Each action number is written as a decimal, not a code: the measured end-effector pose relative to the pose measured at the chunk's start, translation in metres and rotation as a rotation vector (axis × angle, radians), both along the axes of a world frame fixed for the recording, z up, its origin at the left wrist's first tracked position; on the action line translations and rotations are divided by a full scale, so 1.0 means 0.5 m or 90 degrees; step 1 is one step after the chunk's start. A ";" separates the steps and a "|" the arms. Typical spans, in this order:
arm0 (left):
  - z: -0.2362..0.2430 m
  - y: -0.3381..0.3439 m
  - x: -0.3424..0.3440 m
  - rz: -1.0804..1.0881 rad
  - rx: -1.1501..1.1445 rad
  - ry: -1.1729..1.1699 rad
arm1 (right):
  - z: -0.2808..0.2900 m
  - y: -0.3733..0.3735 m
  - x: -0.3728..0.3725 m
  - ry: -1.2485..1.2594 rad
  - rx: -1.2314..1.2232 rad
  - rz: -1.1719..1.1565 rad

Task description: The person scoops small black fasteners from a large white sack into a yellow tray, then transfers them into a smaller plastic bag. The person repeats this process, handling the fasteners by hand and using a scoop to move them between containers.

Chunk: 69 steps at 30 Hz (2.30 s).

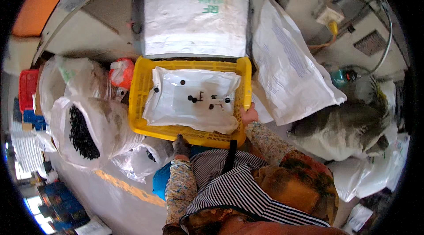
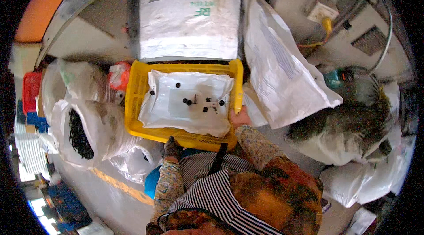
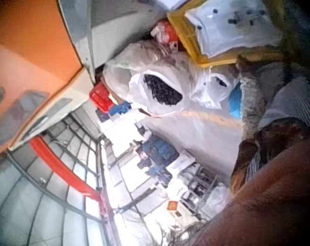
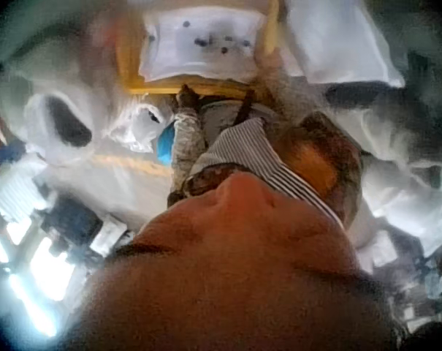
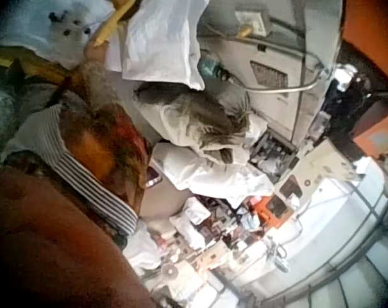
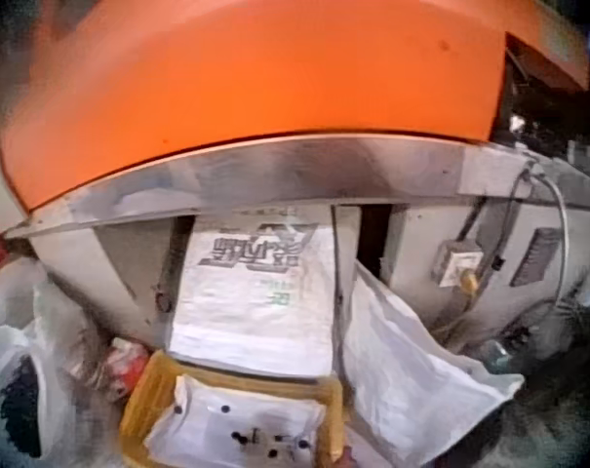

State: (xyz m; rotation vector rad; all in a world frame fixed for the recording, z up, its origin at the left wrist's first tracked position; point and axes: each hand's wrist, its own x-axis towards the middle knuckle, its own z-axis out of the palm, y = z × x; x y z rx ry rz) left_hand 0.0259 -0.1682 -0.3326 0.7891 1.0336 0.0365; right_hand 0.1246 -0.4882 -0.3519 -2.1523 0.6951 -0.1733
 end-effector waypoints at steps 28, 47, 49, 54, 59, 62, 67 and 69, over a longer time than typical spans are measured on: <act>-0.029 0.088 -0.061 -0.191 0.054 0.059 | -0.198 -0.083 0.063 0.172 0.113 0.024; 0.152 -0.075 0.027 -0.068 -0.008 0.047 | -0.191 -0.109 0.091 0.256 0.210 0.052; 0.121 -0.064 0.005 -0.067 -0.003 0.034 | -0.190 -0.133 0.090 0.264 0.214 0.050; 0.038 -0.018 -0.059 -0.017 0.051 0.076 | -0.184 -0.141 0.115 0.249 0.308 0.051; -0.012 -0.027 -0.063 -0.009 0.089 0.020 | -0.137 -0.202 0.097 0.211 0.466 0.043; -0.016 -0.027 -0.057 -0.014 0.159 0.063 | -0.080 -0.229 0.075 0.174 0.593 0.029; -0.037 -0.013 -0.040 -0.107 0.270 0.074 | 0.083 -0.178 0.135 0.267 0.423 -0.003; -0.055 -0.017 -0.032 -0.038 0.205 0.033 | 0.094 -0.167 0.159 0.230 0.177 0.132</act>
